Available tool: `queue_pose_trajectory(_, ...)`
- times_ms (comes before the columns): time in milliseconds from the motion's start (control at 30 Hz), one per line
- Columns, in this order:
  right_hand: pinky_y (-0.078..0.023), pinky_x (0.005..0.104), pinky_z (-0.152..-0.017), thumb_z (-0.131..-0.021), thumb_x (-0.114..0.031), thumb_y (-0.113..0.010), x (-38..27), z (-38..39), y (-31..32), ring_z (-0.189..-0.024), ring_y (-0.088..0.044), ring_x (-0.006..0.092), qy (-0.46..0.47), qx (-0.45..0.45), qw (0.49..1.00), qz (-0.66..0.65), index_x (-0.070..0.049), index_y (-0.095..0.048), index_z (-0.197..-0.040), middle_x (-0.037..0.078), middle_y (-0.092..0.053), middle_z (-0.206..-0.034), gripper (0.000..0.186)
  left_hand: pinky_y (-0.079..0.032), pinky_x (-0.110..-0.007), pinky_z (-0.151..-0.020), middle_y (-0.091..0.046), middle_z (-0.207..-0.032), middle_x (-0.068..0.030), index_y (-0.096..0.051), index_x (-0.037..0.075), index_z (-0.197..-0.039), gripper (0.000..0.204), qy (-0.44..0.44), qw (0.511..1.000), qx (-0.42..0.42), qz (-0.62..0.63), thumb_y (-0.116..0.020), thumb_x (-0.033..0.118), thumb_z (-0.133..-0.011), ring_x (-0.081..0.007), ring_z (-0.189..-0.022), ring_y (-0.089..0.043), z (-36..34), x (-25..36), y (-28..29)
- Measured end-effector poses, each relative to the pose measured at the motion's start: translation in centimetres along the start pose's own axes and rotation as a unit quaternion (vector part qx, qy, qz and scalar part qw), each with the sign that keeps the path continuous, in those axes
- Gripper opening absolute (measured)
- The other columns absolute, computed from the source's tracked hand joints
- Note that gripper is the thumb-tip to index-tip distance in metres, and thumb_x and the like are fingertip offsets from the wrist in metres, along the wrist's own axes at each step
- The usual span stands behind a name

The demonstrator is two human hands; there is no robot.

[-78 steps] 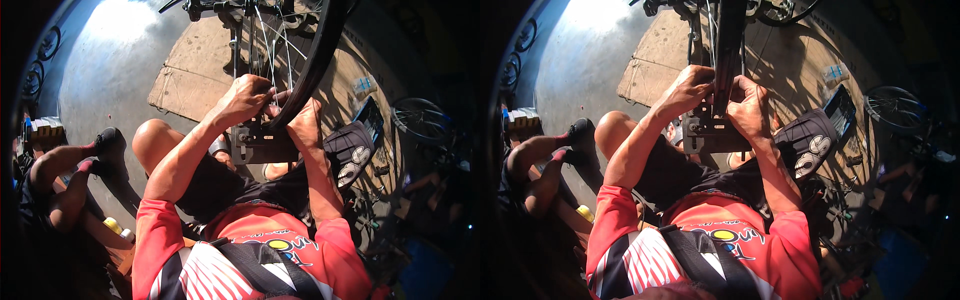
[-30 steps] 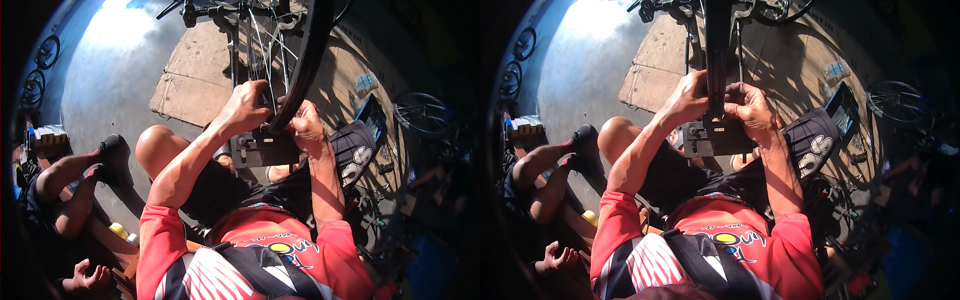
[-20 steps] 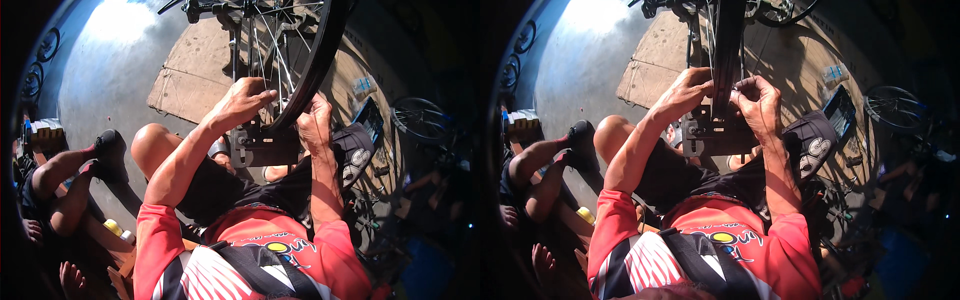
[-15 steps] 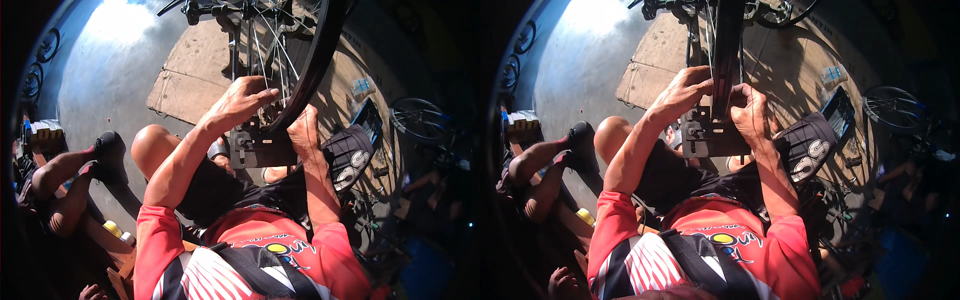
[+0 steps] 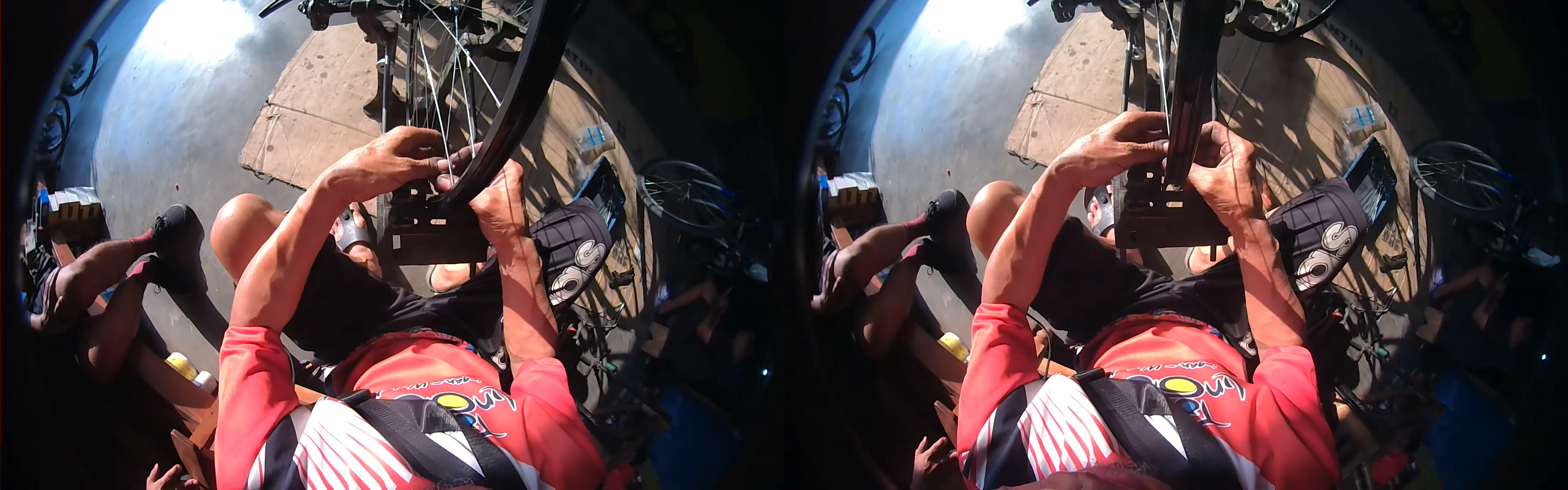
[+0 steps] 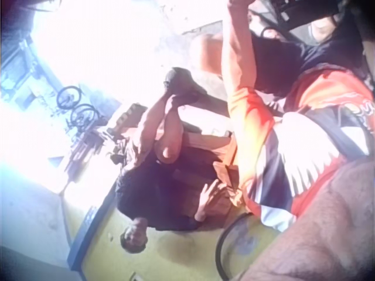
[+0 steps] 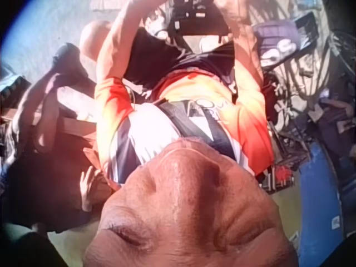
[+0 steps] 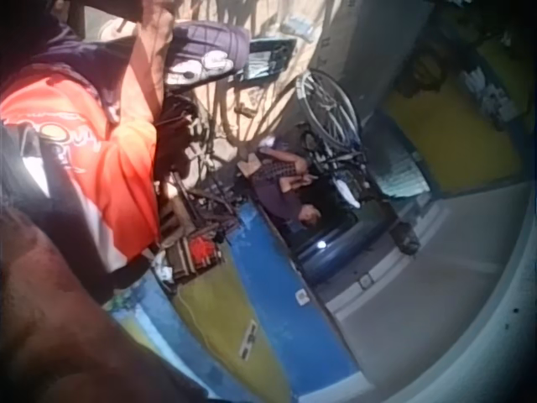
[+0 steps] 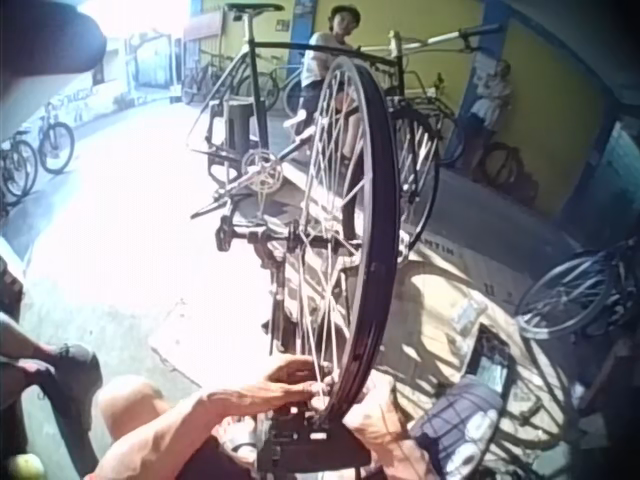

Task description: The person is adjusting the spokes on a bicycle wheel using a spoke wrench at a repair station.

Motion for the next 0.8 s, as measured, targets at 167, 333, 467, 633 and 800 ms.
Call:
queue_pose_trajectory(167, -0.059, 0.0274, -0.073, -0.077, 0.003, -0.081, 0.3, -0.1, 0.5, -0.083, -0.069, 0.013, -0.03, -0.045, 0.995, -0.078, 0.003, -0.06, -0.109, 0.008, -0.07, -0.092, 0.038, -0.05, -0.035, -0.102, -0.058, -0.135, -0.0246, -0.054, -0.006, -0.135, 0.068, -0.009, 0.992, -0.083, 0.097, -0.082, 0.033, -0.086, -0.0282, -0.128, -0.056, -1.8, -1.6, 0.1)
queue_pose_trajectory(333, -0.06, 0.0284, -0.07, -0.079, 0.004, -0.077, 1.1, 0.2, 1.5, -0.079, -0.069, 0.0141, -0.045, -0.043, 0.995, -0.083, 0.004, -0.06, -0.109, 0.008, -0.069, -0.092, 0.035, -0.053, -0.037, -0.076, -0.073, -0.095, -0.0198, -0.067, -0.007, -0.101, 0.045, -0.104, 0.993, -0.04, 0.043, -0.081, 0.032, -0.084, -0.0248, -0.09, -0.071, -1.6, 0.7, -2.3)
queue_pose_trajectory(467, -0.059, 0.0277, -0.067, -0.083, 0.001, -0.075, 1.3, 0.4, 1.2, -0.075, -0.069, 0.0133, -0.057, -0.054, 0.991, -0.11, 0.003, -0.062, -0.108, 0.006, -0.069, -0.09, 0.028, -0.051, -0.04, -0.064, -0.063, -0.072, -0.0239, -0.064, -0.007, -0.088, 0.054, -0.12, 0.967, 0.091, -0.207, -0.081, 0.044, -0.081, -0.0333, -0.067, -0.065, -1.2, 2.0, -2.1)
queue_pose_trajectory(633, -0.06, 0.028, -0.072, -0.086, 0.004, -0.07, -0.1, 0.0, 0.3, -0.081, -0.07, 0.0165, -0.079, -0.039, 0.967, -0.238, 0.005, -0.061, -0.111, 0.01, -0.069, -0.093, 0.027, -0.049, -0.046, -0.066, -0.062, -0.077, -0.0255, -0.056, -0.007, -0.095, 0.058, -0.098, 0.954, 0.212, -0.186, -0.065, 0.05, -0.095, -0.0366, -0.074, -0.065, -1.0, 1.8, 0.4)
queue_pose_trajectory(800, -0.055, 0.0247, -0.059, -0.084, 0.003, -0.071, -0.5, 0.0, 1.8, -0.072, -0.067, 0.0105, 0.028, 0.06, 0.996, 0.058, 0.004, -0.065, -0.095, 0.009, -0.071, -0.083, 0.013, -0.053, -0.036, -0.085, -0.071, -0.107, -0.0219, -0.058, -0.011, -0.12, 0.057, -0.157, 0.986, 0.045, -0.014, -0.07, 0.039, -0.094, -0.0242, -0.098, -0.069, -1.8, 0.8, -0.6)
Point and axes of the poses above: each hand's wrist, its own z-axis away from the middle knuckle, its own y-axis out of the back of the hand, x = y × z, the point moved 4 cm from there along -z, towards the middle knuckle
